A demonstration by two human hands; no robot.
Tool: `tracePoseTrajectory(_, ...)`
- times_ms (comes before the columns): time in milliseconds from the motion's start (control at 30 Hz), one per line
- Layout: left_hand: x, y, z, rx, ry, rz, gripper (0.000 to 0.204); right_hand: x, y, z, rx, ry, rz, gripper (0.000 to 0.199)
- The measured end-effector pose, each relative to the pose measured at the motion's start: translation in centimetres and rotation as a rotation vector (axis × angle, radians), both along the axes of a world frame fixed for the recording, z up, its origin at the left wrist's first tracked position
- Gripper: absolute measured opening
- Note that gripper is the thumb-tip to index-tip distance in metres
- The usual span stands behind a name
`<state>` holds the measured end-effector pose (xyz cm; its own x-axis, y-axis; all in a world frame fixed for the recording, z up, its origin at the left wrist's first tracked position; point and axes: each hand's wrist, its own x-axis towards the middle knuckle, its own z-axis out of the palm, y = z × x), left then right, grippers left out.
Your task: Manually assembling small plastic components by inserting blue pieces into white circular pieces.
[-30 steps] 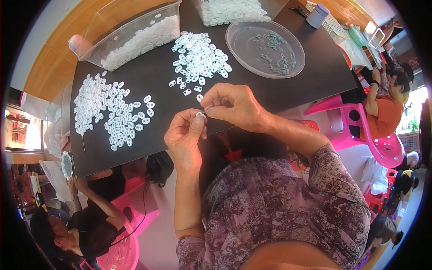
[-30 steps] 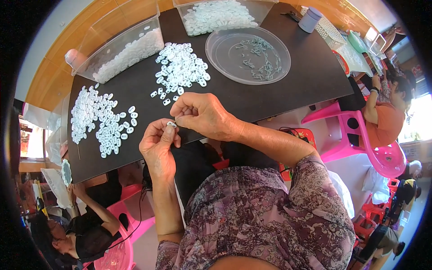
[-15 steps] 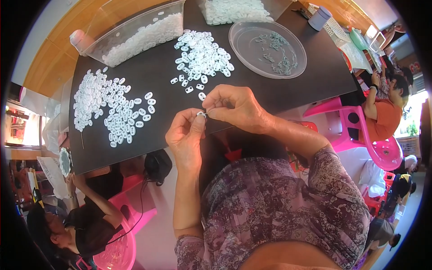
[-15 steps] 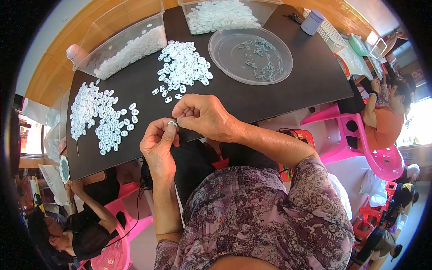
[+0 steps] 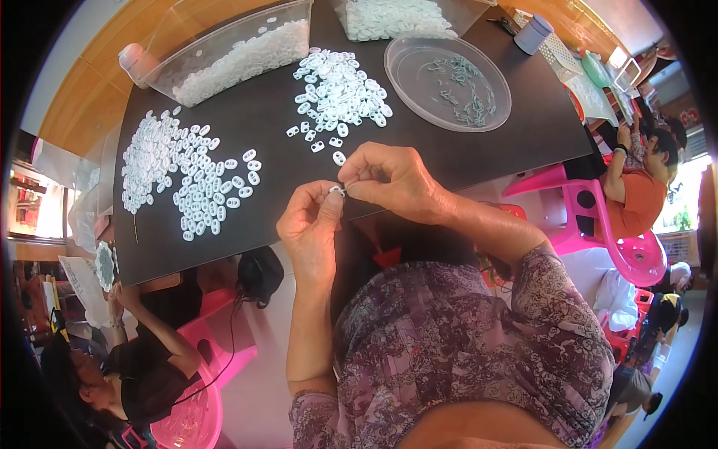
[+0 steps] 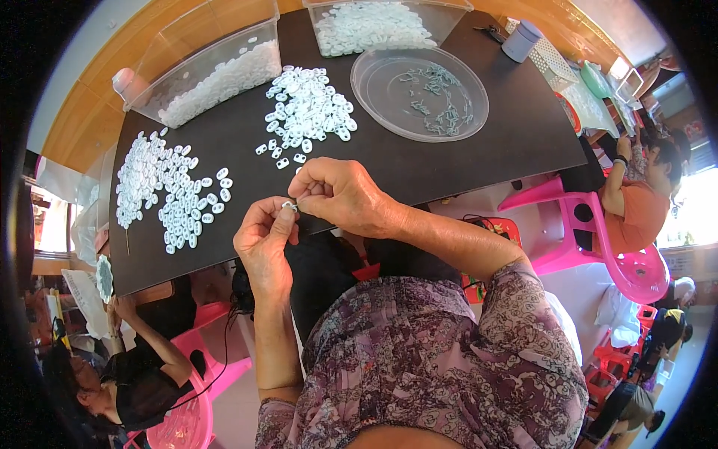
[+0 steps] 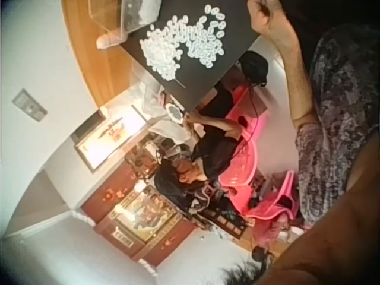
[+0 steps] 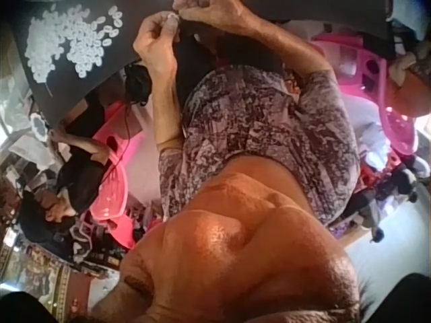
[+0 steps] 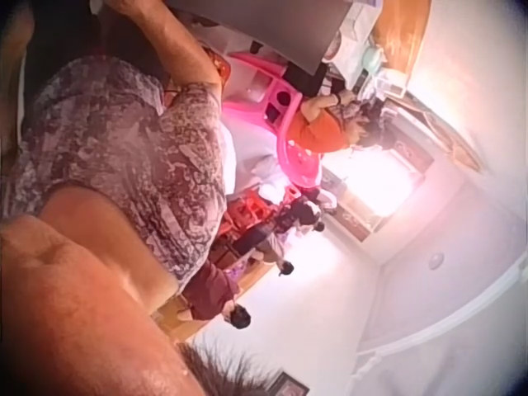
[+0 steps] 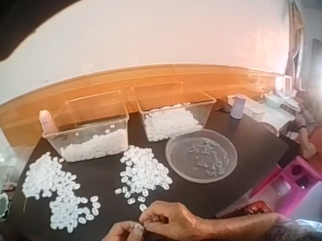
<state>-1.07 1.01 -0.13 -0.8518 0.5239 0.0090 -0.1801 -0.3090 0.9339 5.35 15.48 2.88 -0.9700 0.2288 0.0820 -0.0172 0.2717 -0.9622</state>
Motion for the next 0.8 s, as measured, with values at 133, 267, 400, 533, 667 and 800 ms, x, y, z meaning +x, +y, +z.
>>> tracePoseTrajectory(133,0.02,-0.19,-0.13,-0.009,-0.002,-0.009,0.005,-0.03,-0.12,-0.06,-0.005,-0.007,0.001,0.013)
tracePoseTrajectory(267,0.05,-0.29,-0.26,-0.028,-0.007,-0.006,0.007,-0.06,-0.2,-0.14,0.02,0.001,-0.009,0.013)
tracePoseTrajectory(400,0.01,-0.44,-0.34,-0.008,-0.021,-0.018,0.006,-0.02,-0.34,-0.04,0.028,-0.012,-0.006,0.012)
tracePoseTrajectory(533,0.0,-0.64,-0.48,-0.041,0.004,-0.016,0.005,-0.08,-0.59,0.04,0.007,-0.004,0.009,0.012)
tracePoseTrajectory(667,0.17,-0.87,-0.3,-0.048,0.001,-0.037,0.005,-0.07,-0.71,-0.1,0.027,-0.001,0.003,0.012)
tracePoseTrajectory(800,0.1,-0.98,-0.55,-0.057,0.017,-0.028,0.005,-0.09,-0.85,-0.13,0.009,-0.025,0.004,0.013)
